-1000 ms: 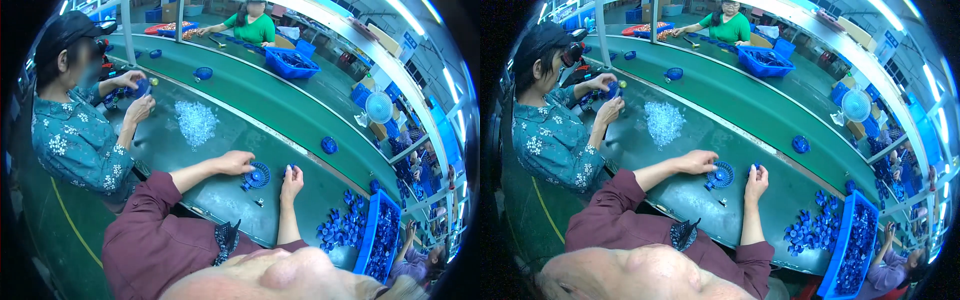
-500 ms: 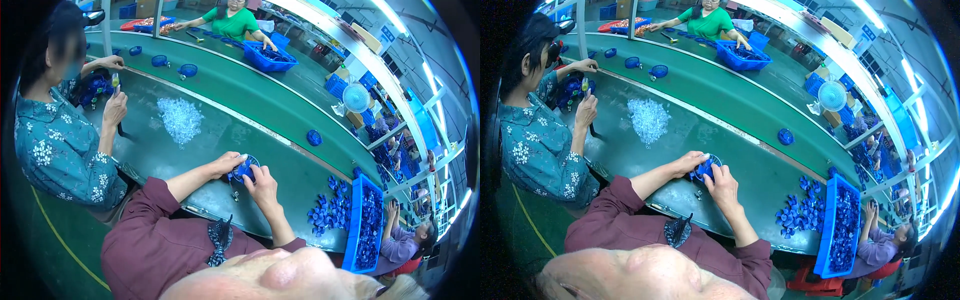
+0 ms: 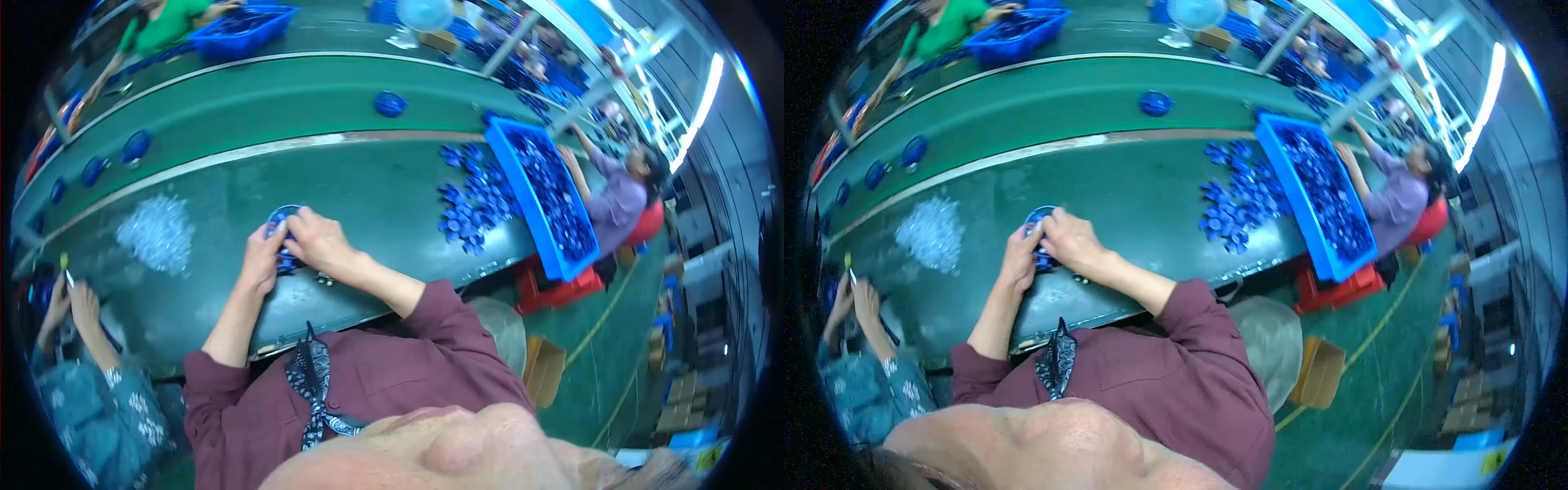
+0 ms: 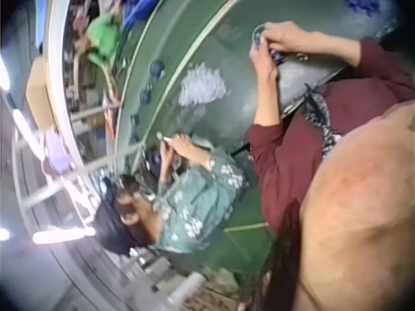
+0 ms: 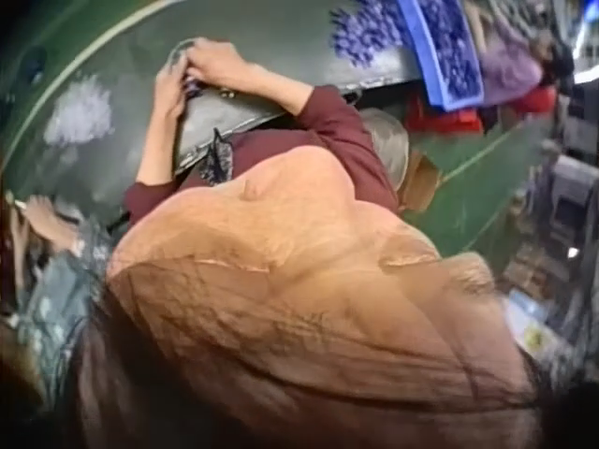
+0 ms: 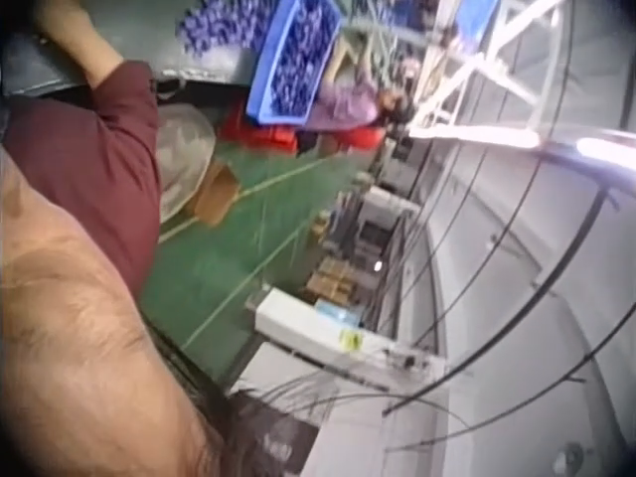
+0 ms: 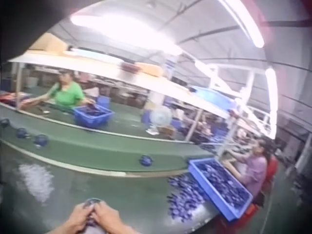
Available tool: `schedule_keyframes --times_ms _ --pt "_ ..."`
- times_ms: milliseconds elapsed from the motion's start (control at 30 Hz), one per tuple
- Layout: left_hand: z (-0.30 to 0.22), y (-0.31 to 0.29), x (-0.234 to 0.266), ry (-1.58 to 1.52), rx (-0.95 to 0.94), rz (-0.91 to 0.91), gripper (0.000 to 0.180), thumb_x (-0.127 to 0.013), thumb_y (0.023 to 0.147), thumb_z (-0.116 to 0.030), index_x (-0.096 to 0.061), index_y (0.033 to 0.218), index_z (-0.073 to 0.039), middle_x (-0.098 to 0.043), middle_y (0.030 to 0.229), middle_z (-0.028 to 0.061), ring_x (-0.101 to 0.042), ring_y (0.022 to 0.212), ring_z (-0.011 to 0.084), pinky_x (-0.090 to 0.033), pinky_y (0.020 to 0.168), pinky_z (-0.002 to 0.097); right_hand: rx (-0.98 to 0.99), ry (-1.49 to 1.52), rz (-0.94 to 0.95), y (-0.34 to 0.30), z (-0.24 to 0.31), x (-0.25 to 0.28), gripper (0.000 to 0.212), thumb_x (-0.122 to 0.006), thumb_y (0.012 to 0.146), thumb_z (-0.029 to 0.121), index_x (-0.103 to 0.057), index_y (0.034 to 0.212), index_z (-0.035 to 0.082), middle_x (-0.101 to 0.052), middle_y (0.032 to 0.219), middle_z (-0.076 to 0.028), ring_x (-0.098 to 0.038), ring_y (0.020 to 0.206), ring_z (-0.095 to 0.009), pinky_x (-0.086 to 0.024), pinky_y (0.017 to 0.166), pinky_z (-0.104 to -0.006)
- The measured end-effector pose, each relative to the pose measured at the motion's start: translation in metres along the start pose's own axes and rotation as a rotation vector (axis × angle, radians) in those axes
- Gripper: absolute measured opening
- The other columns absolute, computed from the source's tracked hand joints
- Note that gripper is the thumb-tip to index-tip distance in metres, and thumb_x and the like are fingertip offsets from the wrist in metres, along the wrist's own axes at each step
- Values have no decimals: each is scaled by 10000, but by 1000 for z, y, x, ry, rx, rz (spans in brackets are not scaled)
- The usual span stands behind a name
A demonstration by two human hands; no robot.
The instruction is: The person assembles portable fans by hand, joining fan blades, fan casings, circuit boards, and electronic components.
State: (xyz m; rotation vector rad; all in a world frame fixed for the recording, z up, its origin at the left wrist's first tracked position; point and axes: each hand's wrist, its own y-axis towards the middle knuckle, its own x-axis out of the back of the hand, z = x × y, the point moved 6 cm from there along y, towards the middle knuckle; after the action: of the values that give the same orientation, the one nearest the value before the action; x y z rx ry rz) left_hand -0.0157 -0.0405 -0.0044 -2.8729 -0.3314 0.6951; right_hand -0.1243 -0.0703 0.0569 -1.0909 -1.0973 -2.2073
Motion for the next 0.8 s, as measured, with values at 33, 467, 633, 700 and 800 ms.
schedule_keyframes --times_ms 33,467,633,700,800 --pt "0 2 -2 35 2 13 212 -609 909 -200 -603 1043 -36 -621 913 23 -578 798 89 -491 695 256 -22 6 10 -1 -3 2 300 -682 764 202 -540 986 59 -523 904 -151 -593 774 -348 -502 613 -444" --pt "-26 -8 -23 782 -403 44 322 -633 833 -184 -578 1047 50 -652 899 142 -621 824 200 -484 765 318 -309 414 227 -15 -59 4 431 -779 683 347 -622 849 -18 -627 756 -185 -623 709 -287 -467 649 -385" --pt "-9 4 -11 616 -178 25 266 -621 855 -157 -594 1028 44 -662 892 108 -616 821 161 -486 743 296 -358 542 450 -10 -75 -19 390 -789 700 323 -651 838 -15 -646 707 -76 -578 642 -153 -467 604 -341" --pt "-7 10 -1 526 -264 -28 319 -589 898 -154 -545 1138 51 -633 1020 130 -601 902 153 -488 784 286 -524 789 555 1 -86 -29 334 -797 708 306 -674 815 14 -629 668 -40 -538 565 -92 -444 497 -265" --pt "-14 19 18 483 -359 -139 377 -569 924 -162 -488 1216 62 -600 1095 157 -603 939 180 -502 797 298 -716 755 313 26 -136 -9 319 -816 694 289 -627 707 31 -620 614 -75 -545 454 -122 -437 426 -247"
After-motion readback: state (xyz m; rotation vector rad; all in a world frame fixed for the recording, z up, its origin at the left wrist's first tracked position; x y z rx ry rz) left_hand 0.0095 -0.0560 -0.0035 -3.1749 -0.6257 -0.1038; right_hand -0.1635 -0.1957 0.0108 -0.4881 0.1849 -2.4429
